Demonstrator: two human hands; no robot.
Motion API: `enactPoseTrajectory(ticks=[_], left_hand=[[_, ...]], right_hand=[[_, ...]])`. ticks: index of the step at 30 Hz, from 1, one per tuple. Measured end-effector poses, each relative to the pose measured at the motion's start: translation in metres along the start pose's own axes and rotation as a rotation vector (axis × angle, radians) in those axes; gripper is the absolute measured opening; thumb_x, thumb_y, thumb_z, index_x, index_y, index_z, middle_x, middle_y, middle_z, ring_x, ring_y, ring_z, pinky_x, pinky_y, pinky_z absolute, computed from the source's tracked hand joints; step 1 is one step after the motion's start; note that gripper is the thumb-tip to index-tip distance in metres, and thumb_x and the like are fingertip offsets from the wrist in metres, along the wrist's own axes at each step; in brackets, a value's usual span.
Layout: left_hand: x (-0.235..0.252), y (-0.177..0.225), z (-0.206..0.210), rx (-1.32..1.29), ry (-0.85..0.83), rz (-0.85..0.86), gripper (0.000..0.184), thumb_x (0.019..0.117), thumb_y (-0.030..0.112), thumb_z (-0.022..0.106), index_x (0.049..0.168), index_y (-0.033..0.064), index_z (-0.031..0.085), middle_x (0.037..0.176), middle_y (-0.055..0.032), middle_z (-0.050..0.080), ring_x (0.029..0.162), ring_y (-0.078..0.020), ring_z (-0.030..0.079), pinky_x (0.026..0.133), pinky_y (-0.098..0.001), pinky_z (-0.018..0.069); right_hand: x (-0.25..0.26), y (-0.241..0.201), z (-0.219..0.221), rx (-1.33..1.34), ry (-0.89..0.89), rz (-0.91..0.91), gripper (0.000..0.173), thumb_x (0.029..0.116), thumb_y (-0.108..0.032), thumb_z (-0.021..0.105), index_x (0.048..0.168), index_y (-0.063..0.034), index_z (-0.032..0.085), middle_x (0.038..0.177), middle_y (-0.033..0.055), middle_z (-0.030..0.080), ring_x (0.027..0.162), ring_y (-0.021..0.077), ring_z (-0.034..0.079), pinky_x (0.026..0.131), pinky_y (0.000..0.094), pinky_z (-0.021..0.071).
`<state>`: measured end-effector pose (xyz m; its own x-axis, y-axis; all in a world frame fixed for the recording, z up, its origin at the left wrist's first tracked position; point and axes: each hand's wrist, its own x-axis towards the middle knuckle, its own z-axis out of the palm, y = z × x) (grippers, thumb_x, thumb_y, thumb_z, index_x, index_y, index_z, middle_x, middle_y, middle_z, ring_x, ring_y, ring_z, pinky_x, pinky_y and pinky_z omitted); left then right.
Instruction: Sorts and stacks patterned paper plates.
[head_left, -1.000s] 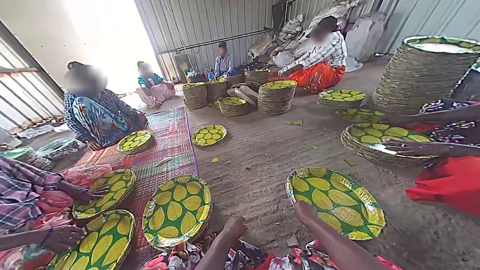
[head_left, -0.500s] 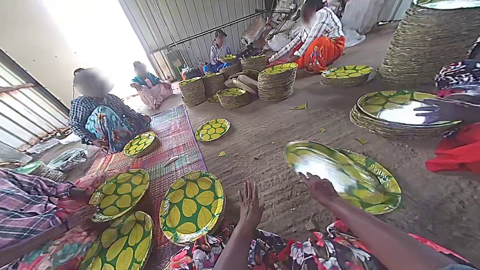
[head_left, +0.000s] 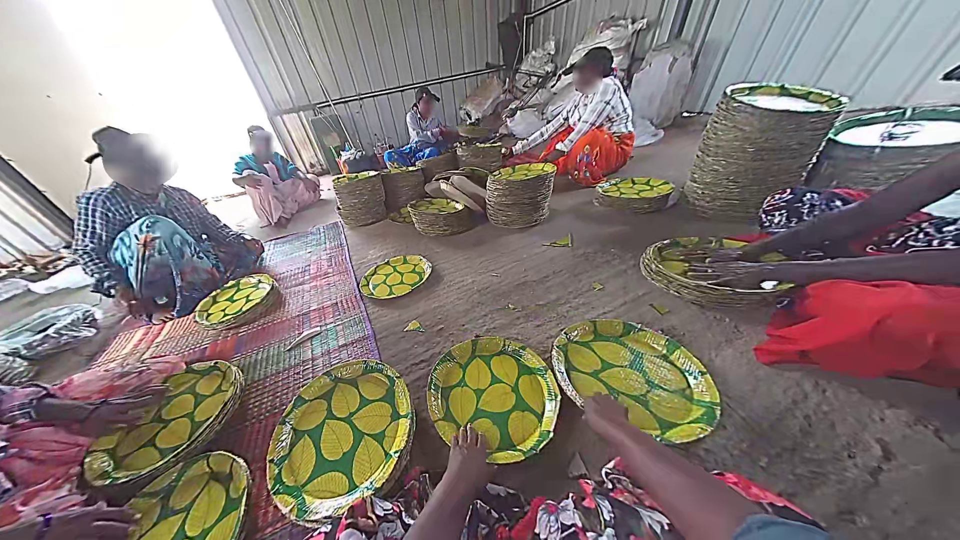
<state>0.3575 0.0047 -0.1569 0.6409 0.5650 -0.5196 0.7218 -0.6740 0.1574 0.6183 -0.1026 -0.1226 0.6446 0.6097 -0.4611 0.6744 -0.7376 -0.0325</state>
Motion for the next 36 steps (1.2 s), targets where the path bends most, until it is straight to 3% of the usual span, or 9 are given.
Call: enactPoseTrajectory(ticks=[5,9,13,18,22,25,27,31,36], left_hand=[[-0.001,-0.003,-0.002,-0.017,0.027,0.048,0.067,0.1082,0.048,0.045,0.158,0.0035,0.036,0.167,-0.0250,0.025,0.156,-0.0416,0.021,0.126,-0.0584,0.0198],[-0.009,-0.008,-0.015,-0.465,0.309,-0.061,0.060,0.1129,0.040,0.028,0.161,0.0047,0.030,0.169,-0.0219,0.023,0.158,-0.0393,0.020,0.125,-0.0631,0.0135],[0.002,-0.026,-0.022,-1.022,0.766,-0.369,0.057,0.1125,0.031,0.036,0.159,-0.0018,0.031,0.164,-0.0285,0.030,0.152,-0.0429,0.031,0.123,-0.0576,0.0278],[0.015,-0.037,0.005,-1.432,0.522,-0.548,0.057,0.1060,0.026,0.059,0.149,-0.0065,0.040,0.145,-0.0342,0.050,0.137,-0.0456,0.049,0.110,-0.0602,0.0415],[0.022,-0.032,0.000,-1.397,0.502,-0.530,0.060,0.0998,0.020,0.069,0.147,-0.0073,0.043,0.144,-0.0329,0.052,0.138,-0.0430,0.049,0.113,-0.0570,0.0394],[0.006,-0.024,-0.028,-1.453,0.559,-0.366,0.056,0.1031,0.009,0.061,0.151,-0.0066,0.038,0.148,-0.0325,0.049,0.140,-0.0421,0.047,0.116,-0.0550,0.0371],[-0.012,-0.021,-0.060,-1.492,0.630,-0.221,0.056,0.1031,0.004,0.057,0.153,-0.0065,0.034,0.150,-0.0316,0.046,0.140,-0.0397,0.047,0.116,-0.0519,0.0375],[-0.074,-0.060,-0.135,-1.442,0.848,-0.060,0.059,0.1029,0.003,0.055,0.155,-0.0079,0.029,0.145,-0.0303,0.050,0.128,-0.0331,0.056,0.105,-0.0462,0.0484],[-0.172,-0.165,-0.164,-1.255,1.171,-0.193,0.052,0.1025,0.008,0.057,0.148,-0.0064,0.039,0.133,-0.0234,0.057,0.111,-0.0212,0.062,0.091,-0.0380,0.0546]], right_hand=[[-0.006,0.002,-0.024,0.196,0.274,-0.011,0.035,0.1055,-0.004,0.046,0.138,0.0042,0.058,0.146,0.0270,0.053,0.138,0.0433,0.051,0.105,0.0588,0.0475],[-0.018,-0.016,-0.026,0.199,0.450,-0.382,0.043,0.1055,0.003,0.038,0.144,-0.0021,0.057,0.151,0.0214,0.054,0.138,0.0387,0.054,0.108,0.0566,0.0463],[-0.022,-0.040,0.010,-0.014,0.105,-0.840,0.042,0.1030,0.003,0.046,0.141,-0.0027,0.061,0.152,0.0189,0.055,0.141,0.0385,0.051,0.117,0.0576,0.0389],[-0.024,-0.047,0.024,-0.266,-0.244,-0.747,0.050,0.1002,-0.004,0.056,0.150,-0.0089,0.054,0.167,0.0059,0.037,0.155,0.0298,0.033,0.121,0.0622,0.0259],[-0.013,-0.039,0.029,-0.233,-0.202,-0.752,0.054,0.1002,-0.015,0.061,0.153,-0.0120,0.050,0.169,0.0042,0.034,0.156,0.0293,0.029,0.122,0.0632,0.0229],[-0.017,-0.038,0.031,-0.196,-0.091,-0.826,0.079,0.0966,-0.022,0.072,0.164,-0.0145,0.031,0.171,0.0158,0.025,0.157,0.0374,0.024,0.122,0.0655,0.0196],[-0.024,-0.048,0.017,-0.113,0.069,-0.877,0.068,0.1012,-0.015,0.064,0.162,-0.0133,0.034,0.167,0.0208,0.031,0.154,0.0401,0.032,0.121,0.0639,0.0250],[-0.030,-0.114,-0.008,0.140,0.676,-1.126,0.051,0.0965,0.008,0.054,0.142,-0.0134,0.064,0.148,0.0197,0.058,0.136,0.0430,0.056,0.105,0.0675,0.0471],[-0.086,-0.261,-0.033,0.339,0.627,-1.306,0.055,0.0978,0.008,0.051,0.144,-0.0194,0.063,0.155,0.0153,0.053,0.144,0.0396,0.048,0.113,0.0672,0.0386]])
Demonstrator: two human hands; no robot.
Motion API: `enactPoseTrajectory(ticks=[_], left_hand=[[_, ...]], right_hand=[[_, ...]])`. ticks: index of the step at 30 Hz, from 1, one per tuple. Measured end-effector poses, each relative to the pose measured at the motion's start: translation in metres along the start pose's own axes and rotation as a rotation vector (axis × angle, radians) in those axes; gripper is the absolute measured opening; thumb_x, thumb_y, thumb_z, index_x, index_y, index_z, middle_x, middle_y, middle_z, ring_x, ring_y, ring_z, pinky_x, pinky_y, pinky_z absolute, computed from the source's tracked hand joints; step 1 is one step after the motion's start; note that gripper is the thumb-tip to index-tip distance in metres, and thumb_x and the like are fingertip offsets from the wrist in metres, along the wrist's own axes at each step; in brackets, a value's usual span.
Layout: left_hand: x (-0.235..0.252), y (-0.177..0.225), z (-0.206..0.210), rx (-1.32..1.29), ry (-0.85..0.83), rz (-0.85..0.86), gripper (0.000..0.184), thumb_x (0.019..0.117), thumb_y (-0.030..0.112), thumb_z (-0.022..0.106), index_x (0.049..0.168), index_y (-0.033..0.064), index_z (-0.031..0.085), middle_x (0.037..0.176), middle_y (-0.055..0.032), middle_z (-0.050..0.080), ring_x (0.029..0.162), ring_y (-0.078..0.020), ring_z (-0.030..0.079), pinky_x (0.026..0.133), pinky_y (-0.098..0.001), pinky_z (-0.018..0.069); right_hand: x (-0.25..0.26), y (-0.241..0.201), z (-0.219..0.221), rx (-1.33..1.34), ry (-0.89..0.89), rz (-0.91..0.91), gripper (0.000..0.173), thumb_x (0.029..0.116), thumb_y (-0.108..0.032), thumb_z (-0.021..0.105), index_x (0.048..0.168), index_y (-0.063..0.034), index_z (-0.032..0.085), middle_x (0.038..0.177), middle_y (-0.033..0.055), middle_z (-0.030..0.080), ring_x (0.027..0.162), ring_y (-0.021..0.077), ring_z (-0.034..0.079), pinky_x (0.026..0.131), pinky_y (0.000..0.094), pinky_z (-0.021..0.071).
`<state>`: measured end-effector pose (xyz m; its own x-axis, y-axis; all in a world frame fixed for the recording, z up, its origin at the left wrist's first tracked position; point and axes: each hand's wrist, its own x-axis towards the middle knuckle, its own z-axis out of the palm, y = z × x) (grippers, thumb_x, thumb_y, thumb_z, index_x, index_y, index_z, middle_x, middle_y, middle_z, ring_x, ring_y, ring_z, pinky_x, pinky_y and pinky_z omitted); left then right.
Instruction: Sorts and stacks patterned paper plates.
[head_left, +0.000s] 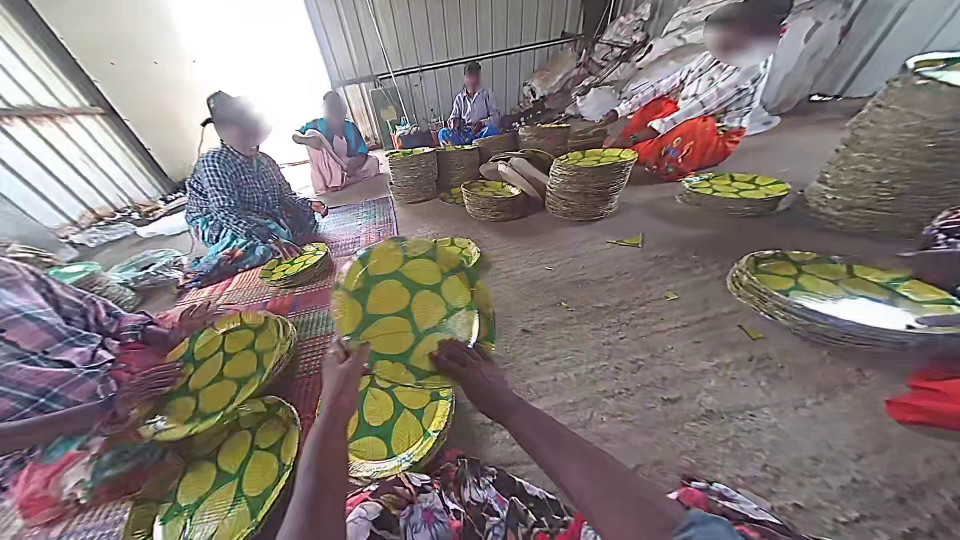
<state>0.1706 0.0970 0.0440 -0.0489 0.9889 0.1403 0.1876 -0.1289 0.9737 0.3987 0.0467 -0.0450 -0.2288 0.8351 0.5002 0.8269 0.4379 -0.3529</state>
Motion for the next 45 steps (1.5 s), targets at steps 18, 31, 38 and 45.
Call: enactPoseTrajectory(ticks=[18,31,38,45], left_hand=[[-0.035,-0.241,-0.084,-0.131,0.144,-0.522,0.075,0.0992,0.022,0.069,0.155,-0.0071,0.027,0.153,-0.0314,0.041,0.138,-0.0393,0.047,0.111,-0.0554,0.0413],[-0.022,-0.169,-0.072,-0.285,0.137,-0.528,0.046,0.0980,0.008,0.059,0.140,-0.0064,0.045,0.119,-0.0253,0.060,0.098,-0.0291,0.061,0.083,-0.0478,0.0533],[-0.041,-0.136,-0.110,-0.421,0.352,-0.388,0.035,0.0997,0.013,0.056,0.131,-0.0009,0.050,0.102,-0.0140,0.060,0.083,-0.0189,0.061,0.071,-0.0400,0.0544],[-0.147,-0.133,-0.200,-0.586,0.602,-0.068,0.013,0.1035,0.008,0.038,0.108,0.0120,0.049,0.085,0.0101,0.060,0.078,0.0020,0.063,0.073,-0.0209,0.0568]], right_hand=[[-0.025,-0.044,0.121,0.040,-0.911,0.157,0.071,0.0961,0.008,0.054,0.161,-0.0171,0.040,0.173,0.0102,0.021,0.162,0.0329,0.010,0.124,0.0696,0.0003],[-0.097,-0.032,0.024,-0.143,-0.213,0.284,0.048,0.0992,-0.004,0.054,0.146,-0.0088,0.059,0.159,0.0173,0.047,0.152,0.0361,0.039,0.122,0.0658,0.0263],[-0.154,0.033,-0.097,-0.357,-0.427,0.451,0.050,0.0987,-0.003,0.058,0.149,-0.0054,0.055,0.161,0.0225,0.042,0.153,0.0407,0.033,0.123,0.0697,0.0168],[-0.200,0.094,-0.163,-0.368,-0.443,0.831,0.048,0.1013,-0.007,0.058,0.149,-0.0028,0.053,0.158,0.0245,0.044,0.150,0.0430,0.037,0.120,0.0685,0.0217]])
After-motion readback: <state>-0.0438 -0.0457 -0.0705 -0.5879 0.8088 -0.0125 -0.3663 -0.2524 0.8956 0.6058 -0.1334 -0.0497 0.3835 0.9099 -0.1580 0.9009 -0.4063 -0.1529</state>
